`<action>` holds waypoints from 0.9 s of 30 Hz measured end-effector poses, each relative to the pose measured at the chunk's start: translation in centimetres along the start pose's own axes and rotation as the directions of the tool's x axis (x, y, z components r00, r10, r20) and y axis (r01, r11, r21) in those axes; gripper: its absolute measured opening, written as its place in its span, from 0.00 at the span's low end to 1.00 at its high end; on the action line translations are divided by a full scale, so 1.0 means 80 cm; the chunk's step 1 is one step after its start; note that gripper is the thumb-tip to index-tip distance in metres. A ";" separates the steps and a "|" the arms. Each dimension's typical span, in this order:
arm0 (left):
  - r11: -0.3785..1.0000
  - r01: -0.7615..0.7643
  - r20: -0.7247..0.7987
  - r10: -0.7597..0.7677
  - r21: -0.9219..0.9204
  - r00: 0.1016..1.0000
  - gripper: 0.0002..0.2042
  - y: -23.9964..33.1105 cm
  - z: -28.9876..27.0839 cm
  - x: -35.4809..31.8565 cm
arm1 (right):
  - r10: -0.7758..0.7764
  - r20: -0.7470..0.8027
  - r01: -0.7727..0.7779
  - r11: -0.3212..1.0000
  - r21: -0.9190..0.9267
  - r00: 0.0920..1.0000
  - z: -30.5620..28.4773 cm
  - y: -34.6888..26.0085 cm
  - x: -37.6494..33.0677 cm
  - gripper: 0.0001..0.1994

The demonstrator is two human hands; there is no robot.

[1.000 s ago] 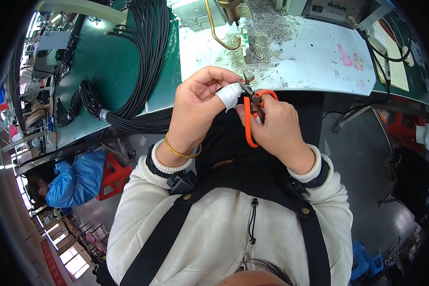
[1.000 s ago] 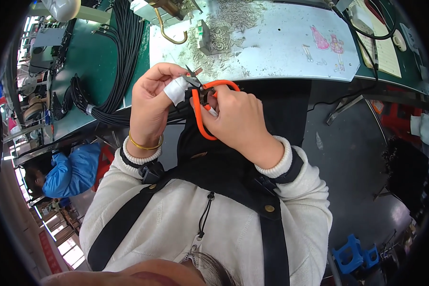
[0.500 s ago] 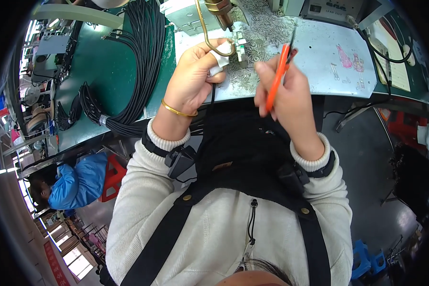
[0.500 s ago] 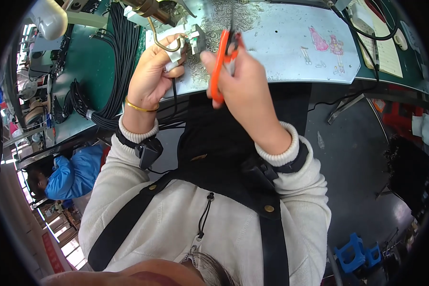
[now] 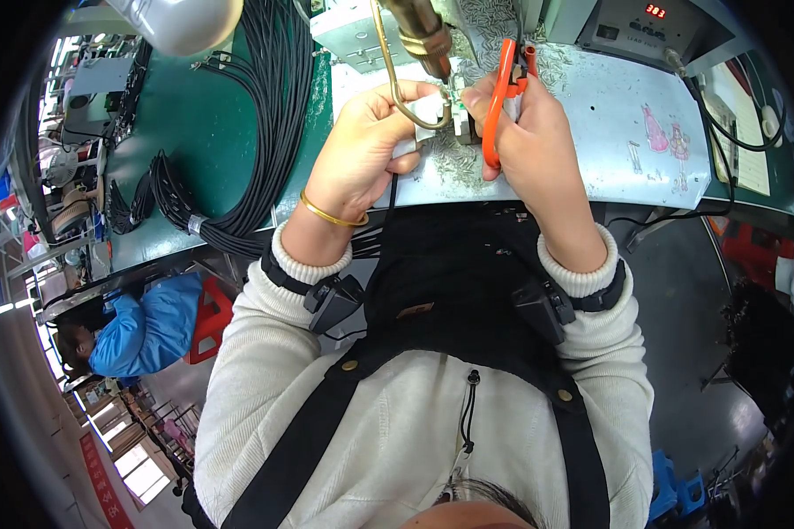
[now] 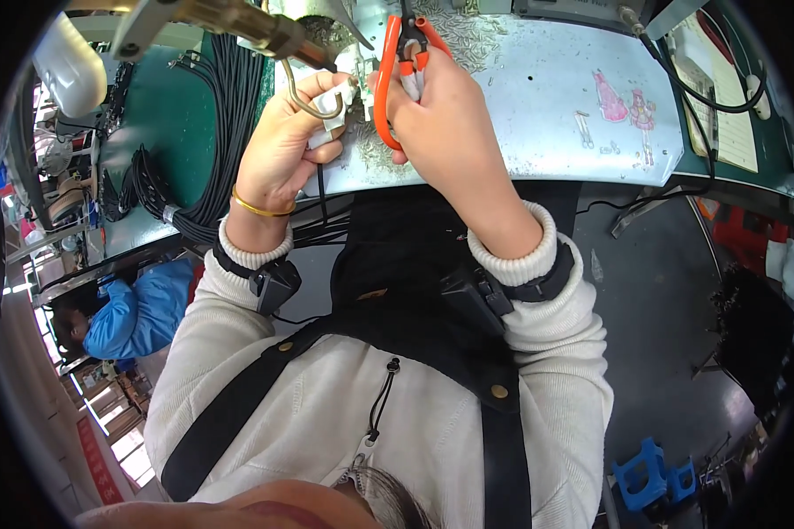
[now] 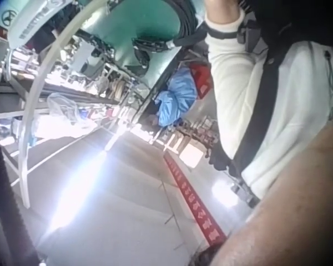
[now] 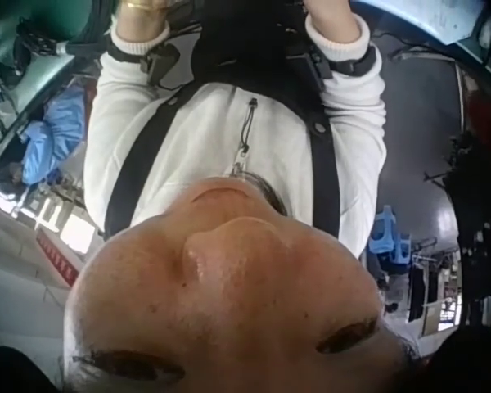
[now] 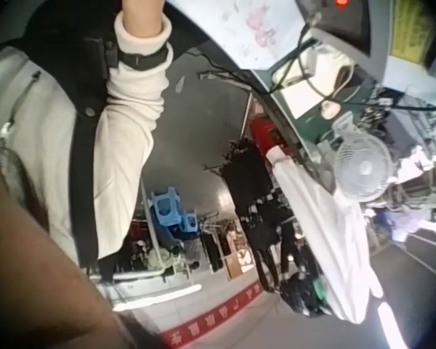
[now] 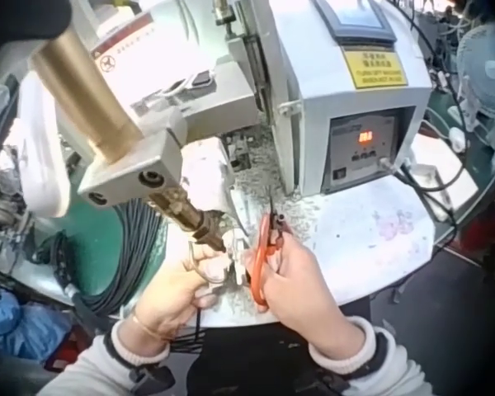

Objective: The person picks up a bundle of cables, separates the individual wires by hand, and trims the ends of the wires using shears before placing the bundle back on the table.

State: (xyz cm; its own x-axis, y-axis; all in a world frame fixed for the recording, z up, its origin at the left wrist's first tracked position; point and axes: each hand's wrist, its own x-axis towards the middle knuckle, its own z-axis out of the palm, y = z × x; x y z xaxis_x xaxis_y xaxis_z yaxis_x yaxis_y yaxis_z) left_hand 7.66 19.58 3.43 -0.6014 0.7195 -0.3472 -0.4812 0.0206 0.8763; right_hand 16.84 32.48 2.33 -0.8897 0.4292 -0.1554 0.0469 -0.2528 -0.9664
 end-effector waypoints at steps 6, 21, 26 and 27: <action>0.999 -0.034 -0.042 0.034 -0.015 0.999 0.07 -0.007 0.005 -0.003 | -0.025 0.008 0.025 0.999 0.026 1.000 -0.001 0.002 0.000 0.09; 0.992 -0.123 -0.057 0.123 0.000 0.991 0.07 -0.011 0.012 -0.016 | -0.039 0.019 0.039 0.999 0.036 0.999 0.000 0.003 -0.008 0.09; 0.995 -0.062 -0.027 0.060 -0.082 0.998 0.07 -0.012 0.011 -0.050 | -0.072 0.112 0.060 0.992 0.112 0.991 0.000 -0.003 -0.040 0.08; 0.991 -0.051 0.005 0.052 -0.125 0.999 0.08 -0.013 0.009 -0.056 | -0.077 0.127 0.060 0.989 0.138 0.989 0.001 -0.003 -0.045 0.08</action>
State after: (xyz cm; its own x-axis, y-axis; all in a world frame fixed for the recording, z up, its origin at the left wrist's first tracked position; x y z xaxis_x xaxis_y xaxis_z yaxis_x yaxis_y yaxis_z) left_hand 11.35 16.85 4.30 -0.6223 0.7232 -0.2995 -0.5258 -0.1027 0.8444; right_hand 20.02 30.94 3.13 -0.9411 0.3339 -0.0529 -0.0695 -0.3442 -0.9363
